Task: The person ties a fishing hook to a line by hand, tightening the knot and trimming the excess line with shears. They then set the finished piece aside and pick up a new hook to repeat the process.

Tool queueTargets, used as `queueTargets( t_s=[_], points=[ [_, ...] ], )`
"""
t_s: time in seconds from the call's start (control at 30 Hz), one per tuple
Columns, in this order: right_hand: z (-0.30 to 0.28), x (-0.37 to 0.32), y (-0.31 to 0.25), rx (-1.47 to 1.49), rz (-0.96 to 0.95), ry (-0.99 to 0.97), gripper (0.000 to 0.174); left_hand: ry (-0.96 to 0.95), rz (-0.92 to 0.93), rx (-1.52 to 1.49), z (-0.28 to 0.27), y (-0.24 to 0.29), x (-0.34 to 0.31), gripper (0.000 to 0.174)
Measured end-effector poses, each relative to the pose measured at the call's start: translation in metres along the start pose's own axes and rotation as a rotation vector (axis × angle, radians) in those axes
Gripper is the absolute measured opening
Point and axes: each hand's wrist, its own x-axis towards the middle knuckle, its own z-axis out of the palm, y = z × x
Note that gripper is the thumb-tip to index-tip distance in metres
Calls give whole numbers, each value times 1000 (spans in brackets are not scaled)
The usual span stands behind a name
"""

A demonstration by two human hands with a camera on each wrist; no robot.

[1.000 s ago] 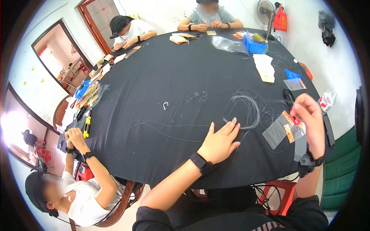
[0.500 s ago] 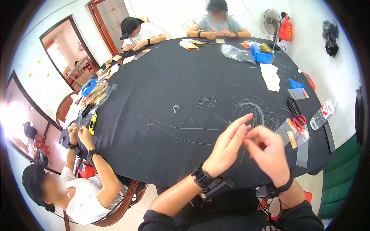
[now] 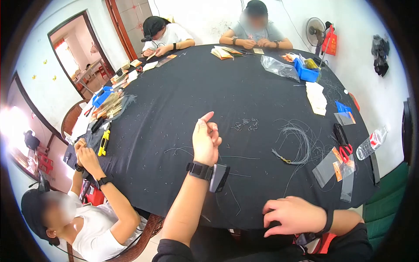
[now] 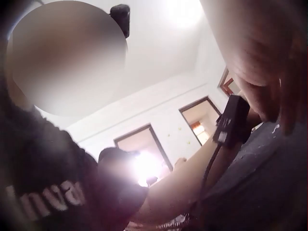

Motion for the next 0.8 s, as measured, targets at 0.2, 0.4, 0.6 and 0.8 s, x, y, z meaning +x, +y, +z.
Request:
queueTargets(
  t_s=[0.2,0.4,0.6,0.8],
  points=[
    [-83,93,66,37,-6,398,15,-13,-28,258,10,1,-15,47],
    [-78,177,145,-321,169,697,15,-46,-113,365,-1,-10,-13,44],
    [-54,194,166,-362,167,752,13,-79,60,460,-5,-19,-6,28],
    [-54,189,169,-443,145,706,10,-99,160,635,2,-13,-7,28]
  ],
)
